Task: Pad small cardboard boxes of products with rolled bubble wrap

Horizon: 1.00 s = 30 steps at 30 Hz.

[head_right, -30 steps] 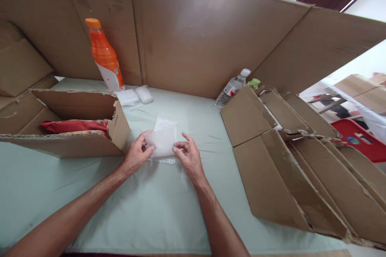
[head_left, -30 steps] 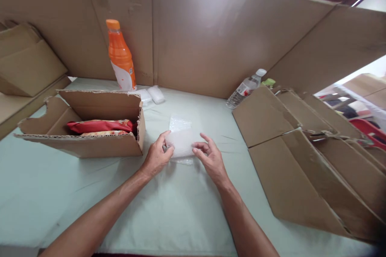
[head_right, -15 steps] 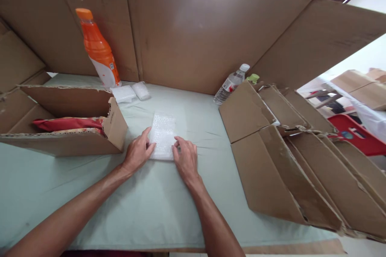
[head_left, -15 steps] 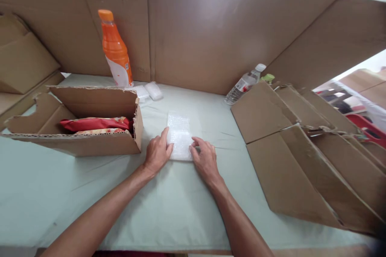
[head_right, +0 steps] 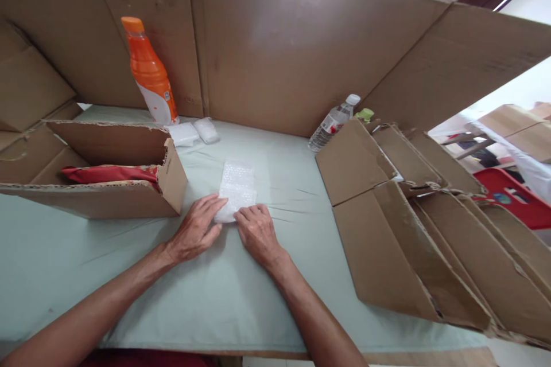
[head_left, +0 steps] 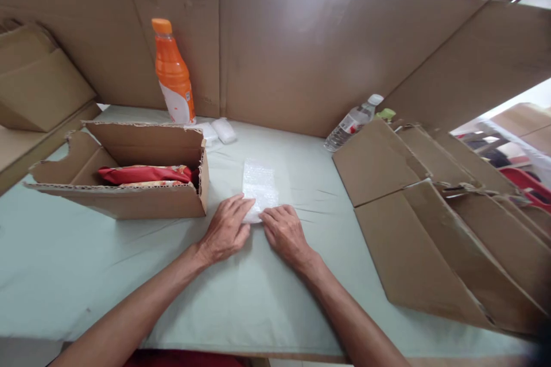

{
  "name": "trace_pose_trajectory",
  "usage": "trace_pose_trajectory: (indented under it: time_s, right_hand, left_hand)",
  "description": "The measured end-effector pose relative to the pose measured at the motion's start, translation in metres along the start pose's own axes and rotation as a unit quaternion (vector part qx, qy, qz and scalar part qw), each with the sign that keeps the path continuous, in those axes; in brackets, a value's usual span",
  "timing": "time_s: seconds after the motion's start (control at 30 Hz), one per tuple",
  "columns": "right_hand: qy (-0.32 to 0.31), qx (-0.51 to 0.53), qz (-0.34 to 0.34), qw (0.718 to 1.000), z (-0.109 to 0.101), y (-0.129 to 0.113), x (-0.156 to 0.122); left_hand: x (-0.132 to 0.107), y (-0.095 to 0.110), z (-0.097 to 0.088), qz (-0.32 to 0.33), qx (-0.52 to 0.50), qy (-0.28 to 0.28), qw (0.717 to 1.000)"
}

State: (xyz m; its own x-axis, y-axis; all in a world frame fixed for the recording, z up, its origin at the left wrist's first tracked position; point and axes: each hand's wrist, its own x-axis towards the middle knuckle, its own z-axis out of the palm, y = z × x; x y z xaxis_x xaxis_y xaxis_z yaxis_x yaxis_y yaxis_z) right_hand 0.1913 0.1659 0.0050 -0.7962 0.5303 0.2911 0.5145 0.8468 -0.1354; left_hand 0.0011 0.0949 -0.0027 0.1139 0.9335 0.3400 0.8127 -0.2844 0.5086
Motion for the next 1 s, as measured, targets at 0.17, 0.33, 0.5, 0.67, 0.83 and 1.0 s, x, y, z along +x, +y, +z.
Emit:
trace_pose_trajectory:
  time_s: [0.17,0.33,0.5,0.67,0.83,1.0]
  right_hand:
    - [-0.050,0.153,0.048,0.986,-0.018,-0.012,-0.014]
    - [-0.005,0.177,0.092,0.980,-0.043,-0.039,-0.041]
    - [0.048,0.055,0.022,0.997,-0.039,-0.057,-0.048]
    - [0.020,0.030,0.007,0.999,-0.010,-0.049,-0.036]
    - [0.024,0.171,0.084,0.981,-0.011,-0.047,-0.036]
    - [-0.033,0.392,0.254,0.884,-0.020,-0.068,-0.035]
  left_hand:
    - [-0.031,0.012,-0.012,0.011,-0.083,-0.037,0.996]
    - [-0.042,0.020,-0.019,-0.156,-0.174,-0.082,0.969]
    - [-0.030,0.015,-0.011,-0.196,-0.156,-0.066,0.966]
    - [-0.032,0.014,-0.011,-0.158,-0.144,-0.003,0.977]
    - [-0.070,0.019,-0.025,-0.198,-0.220,0.049,0.954]
    - [-0.094,0.033,-0.023,-0.398,-0.530,0.023,0.748]
